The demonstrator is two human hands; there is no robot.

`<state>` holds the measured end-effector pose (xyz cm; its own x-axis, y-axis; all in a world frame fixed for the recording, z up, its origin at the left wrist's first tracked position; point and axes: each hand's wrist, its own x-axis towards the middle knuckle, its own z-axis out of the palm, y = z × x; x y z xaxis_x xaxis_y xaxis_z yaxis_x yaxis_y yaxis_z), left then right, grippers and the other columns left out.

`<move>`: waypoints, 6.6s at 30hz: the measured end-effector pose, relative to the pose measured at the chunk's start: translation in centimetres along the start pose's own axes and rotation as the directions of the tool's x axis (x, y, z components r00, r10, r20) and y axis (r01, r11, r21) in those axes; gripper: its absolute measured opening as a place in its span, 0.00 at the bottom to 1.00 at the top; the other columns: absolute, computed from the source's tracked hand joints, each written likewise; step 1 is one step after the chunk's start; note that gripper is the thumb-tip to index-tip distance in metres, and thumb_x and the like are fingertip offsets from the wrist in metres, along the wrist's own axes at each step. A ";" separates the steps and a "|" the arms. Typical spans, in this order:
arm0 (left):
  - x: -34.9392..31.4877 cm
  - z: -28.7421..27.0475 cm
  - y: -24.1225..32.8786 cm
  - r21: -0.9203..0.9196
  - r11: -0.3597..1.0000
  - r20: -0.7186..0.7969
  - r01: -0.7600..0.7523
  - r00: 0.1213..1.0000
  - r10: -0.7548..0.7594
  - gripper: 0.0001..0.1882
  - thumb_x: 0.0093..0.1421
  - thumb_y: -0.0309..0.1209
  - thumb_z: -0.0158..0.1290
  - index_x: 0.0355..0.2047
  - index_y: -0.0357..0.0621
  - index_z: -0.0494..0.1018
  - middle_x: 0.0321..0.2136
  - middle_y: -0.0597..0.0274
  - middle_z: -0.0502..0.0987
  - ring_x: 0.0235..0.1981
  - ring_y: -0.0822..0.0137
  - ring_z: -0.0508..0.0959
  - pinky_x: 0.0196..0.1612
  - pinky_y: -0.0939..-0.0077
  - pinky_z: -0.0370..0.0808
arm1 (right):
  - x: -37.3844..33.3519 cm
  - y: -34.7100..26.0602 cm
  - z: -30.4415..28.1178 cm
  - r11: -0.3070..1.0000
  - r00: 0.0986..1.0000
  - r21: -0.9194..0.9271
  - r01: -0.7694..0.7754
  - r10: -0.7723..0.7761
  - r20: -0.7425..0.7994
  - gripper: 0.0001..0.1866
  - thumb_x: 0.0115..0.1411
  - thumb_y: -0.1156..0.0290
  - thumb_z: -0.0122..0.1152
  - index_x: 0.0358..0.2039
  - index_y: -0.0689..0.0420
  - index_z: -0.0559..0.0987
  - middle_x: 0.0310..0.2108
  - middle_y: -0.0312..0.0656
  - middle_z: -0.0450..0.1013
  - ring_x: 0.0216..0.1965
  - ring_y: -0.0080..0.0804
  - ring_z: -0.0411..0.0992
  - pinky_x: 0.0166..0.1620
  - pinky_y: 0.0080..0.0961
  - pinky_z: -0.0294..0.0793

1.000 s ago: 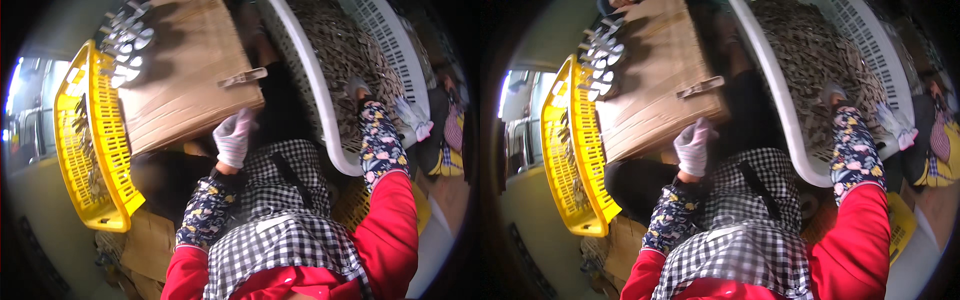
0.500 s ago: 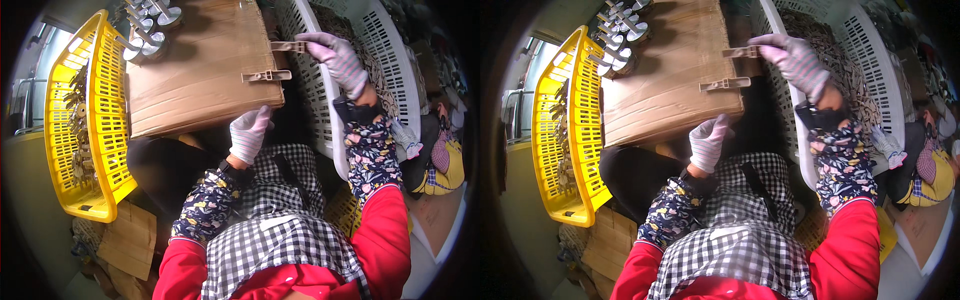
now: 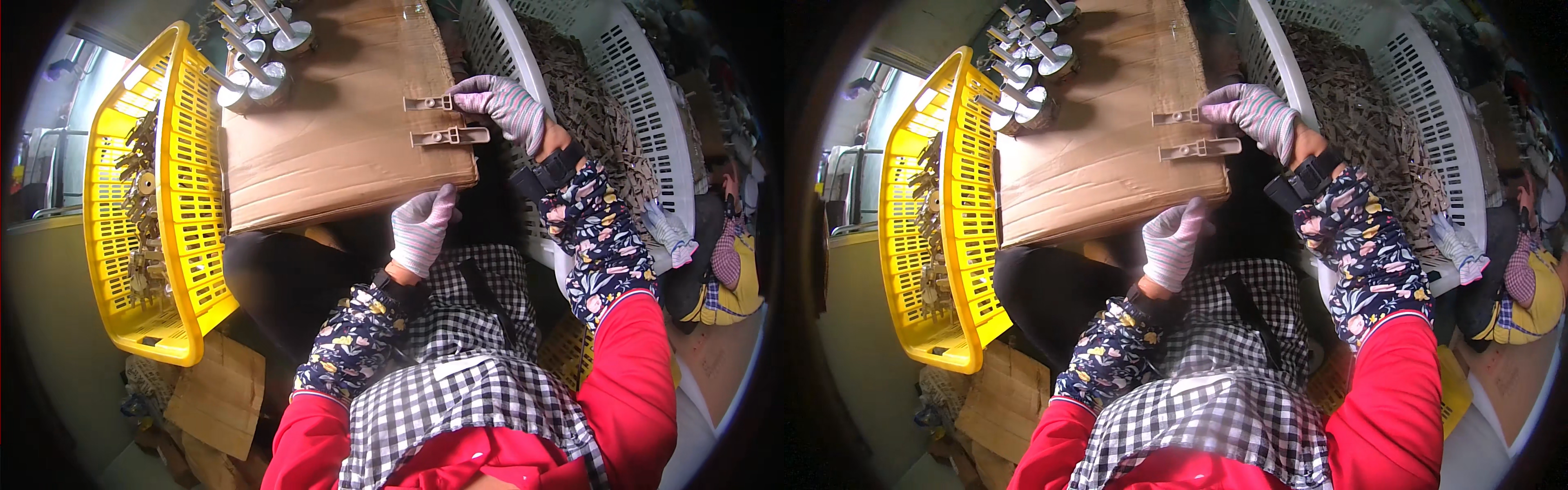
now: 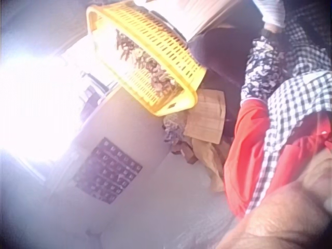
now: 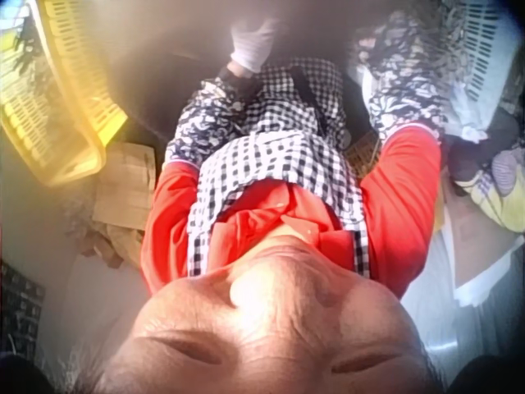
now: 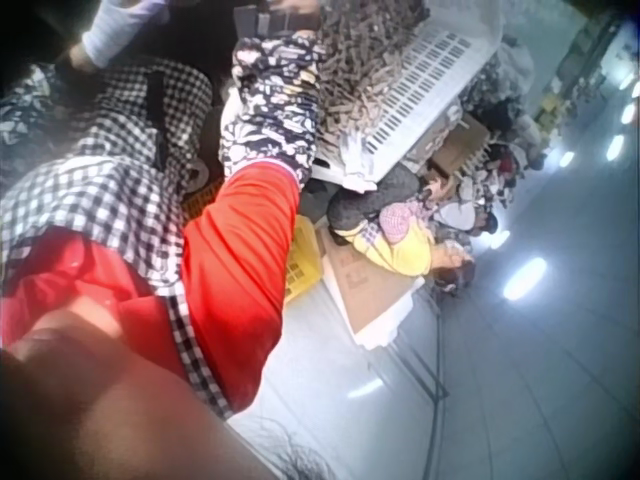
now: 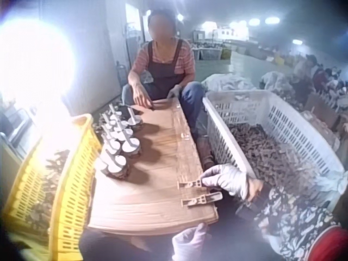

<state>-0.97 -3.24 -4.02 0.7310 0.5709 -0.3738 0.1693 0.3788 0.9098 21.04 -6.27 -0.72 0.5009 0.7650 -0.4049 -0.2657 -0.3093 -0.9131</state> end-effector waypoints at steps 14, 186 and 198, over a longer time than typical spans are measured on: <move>-0.1 -0.1 0.1 -0.007 1.000 -0.014 -0.007 1.000 0.006 0.18 0.55 0.43 0.54 0.24 0.38 0.77 0.17 0.66 0.76 0.21 0.79 0.71 0.30 0.83 0.68 | 0.7 0.4 -0.2 0.998 0.999 -0.039 -0.044 0.044 -0.005 0.09 0.52 0.72 0.61 0.35 0.59 0.75 0.30 0.36 0.74 0.31 0.22 0.72 0.36 0.19 0.74; 0.0 -0.4 0.0 0.043 0.999 0.020 0.029 0.999 -0.030 0.16 0.57 0.41 0.53 0.27 0.38 0.77 0.17 0.65 0.76 0.22 0.79 0.70 0.30 0.84 0.67 | 7.2 -2.0 -2.2 0.969 0.989 -0.233 0.076 -0.103 -0.107 0.09 0.50 0.69 0.63 0.32 0.57 0.77 0.29 0.33 0.74 0.33 0.21 0.69 0.39 0.20 0.68; 0.1 -0.3 0.2 0.033 0.999 0.024 0.042 0.999 -0.042 0.16 0.57 0.40 0.53 0.27 0.38 0.77 0.17 0.65 0.76 0.22 0.79 0.70 0.30 0.84 0.66 | 6.8 -2.2 -1.8 0.886 0.943 -0.402 0.230 -0.305 -0.134 0.11 0.50 0.67 0.63 0.32 0.58 0.78 0.28 0.35 0.74 0.31 0.22 0.69 0.38 0.21 0.68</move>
<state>-1.06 -2.90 -3.88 0.7385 0.5371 -0.4077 0.2216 0.3777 0.8990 26.48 -1.39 -1.58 0.6634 0.7402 -0.1098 0.2105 -0.3255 -0.9218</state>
